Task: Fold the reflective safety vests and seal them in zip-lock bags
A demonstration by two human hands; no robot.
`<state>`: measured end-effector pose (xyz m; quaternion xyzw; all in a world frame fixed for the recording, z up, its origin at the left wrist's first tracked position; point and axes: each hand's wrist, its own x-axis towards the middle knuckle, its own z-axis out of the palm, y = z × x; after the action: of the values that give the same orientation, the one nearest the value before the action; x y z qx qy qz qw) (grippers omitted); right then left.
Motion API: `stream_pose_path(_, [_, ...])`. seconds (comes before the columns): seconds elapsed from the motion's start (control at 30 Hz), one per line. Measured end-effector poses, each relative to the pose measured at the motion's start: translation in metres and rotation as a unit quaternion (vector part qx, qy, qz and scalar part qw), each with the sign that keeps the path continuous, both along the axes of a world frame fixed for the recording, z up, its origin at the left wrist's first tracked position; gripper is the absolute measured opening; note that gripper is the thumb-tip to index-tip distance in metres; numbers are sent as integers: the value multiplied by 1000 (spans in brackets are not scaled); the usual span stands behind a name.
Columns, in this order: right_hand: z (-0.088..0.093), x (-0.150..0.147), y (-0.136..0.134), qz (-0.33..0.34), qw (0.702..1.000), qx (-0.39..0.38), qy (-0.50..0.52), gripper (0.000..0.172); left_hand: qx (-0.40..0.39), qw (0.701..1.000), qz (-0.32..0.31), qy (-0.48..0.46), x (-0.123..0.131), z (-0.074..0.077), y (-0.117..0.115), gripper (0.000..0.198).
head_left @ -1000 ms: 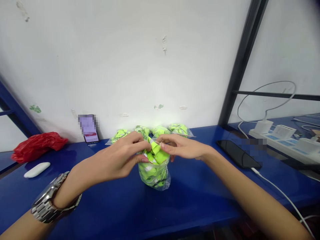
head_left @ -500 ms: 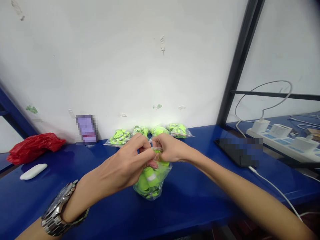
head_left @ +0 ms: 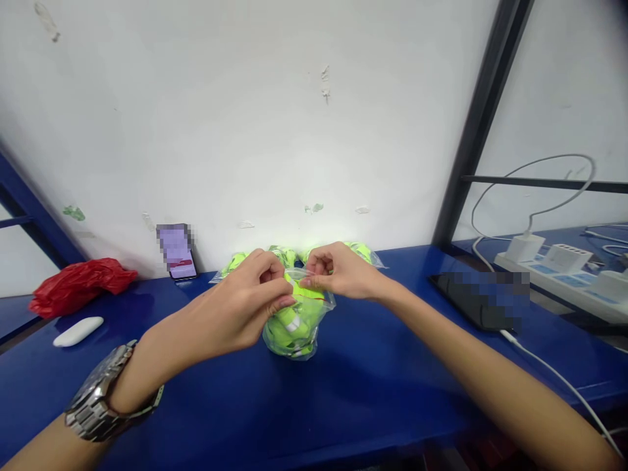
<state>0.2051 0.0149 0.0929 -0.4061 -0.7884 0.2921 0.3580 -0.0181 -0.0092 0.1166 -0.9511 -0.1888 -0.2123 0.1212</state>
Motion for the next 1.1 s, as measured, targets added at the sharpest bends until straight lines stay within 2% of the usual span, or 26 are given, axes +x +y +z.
stream_pose_path(0.07, [4, 0, -3, 6, 999, 27, 27, 14, -1, 1000, 11, 5, -3, 3, 5, 13])
stream_pose_path(0.13, [4, -2, -10, -5, 994, 100, 50, 13, 18, 1000, 22, 6, -4, 4, 11, 13])
stream_pose_path(0.23, [0, -1, -23, -7, 981, 196, -2, 11, 44, 998, 36, 11, -4, 2, 16, 17])
stream_pose_path(0.33, [-5, 7, -33, 43, 982, 157, -97, 22, 37, 998, 49, 15, -4, 1, 16, 20])
stream_pose_path(0.43, [-8, 17, -34, 81, 979, 130, -138, 22, 7, 999, 48, 17, -6, 2, 13, 18])
stream_pose_path(0.53, [-9, 19, -33, 71, 966, 188, -163, 15, -47, 998, 48, 10, -10, 6, 13, 18])
stream_pose_path(0.63, [-10, 11, -35, 24, 942, 285, -178, 13, -104, 993, 57, 2, -14, 8, 17, 17])
stream_pose_path(0.73, [-11, -1, -42, 23, 922, 343, -178, 23, -118, 992, 52, -12, -17, 7, 19, 13])
stream_pose_path(0.9, [-14, -21, -47, 82, 924, 326, -183, 57, -93, 994, 30, -44, -23, 3, 18, 10])
stream_pose_path(0.93, [-15, -24, -45, 87, 924, 325, -184, 60, -88, 995, 25, -45, -25, 2, 17, 10])
stream_pose_path(0.97, [-15, -27, -44, 88, 922, 329, -184, 57, -83, 995, 19, -46, -27, 1, 17, 10])
stream_pose_path(1.1, [-16, -36, -40, 97, 920, 323, -200, 27, -69, 997, -6, -44, -33, -4, 13, 11])
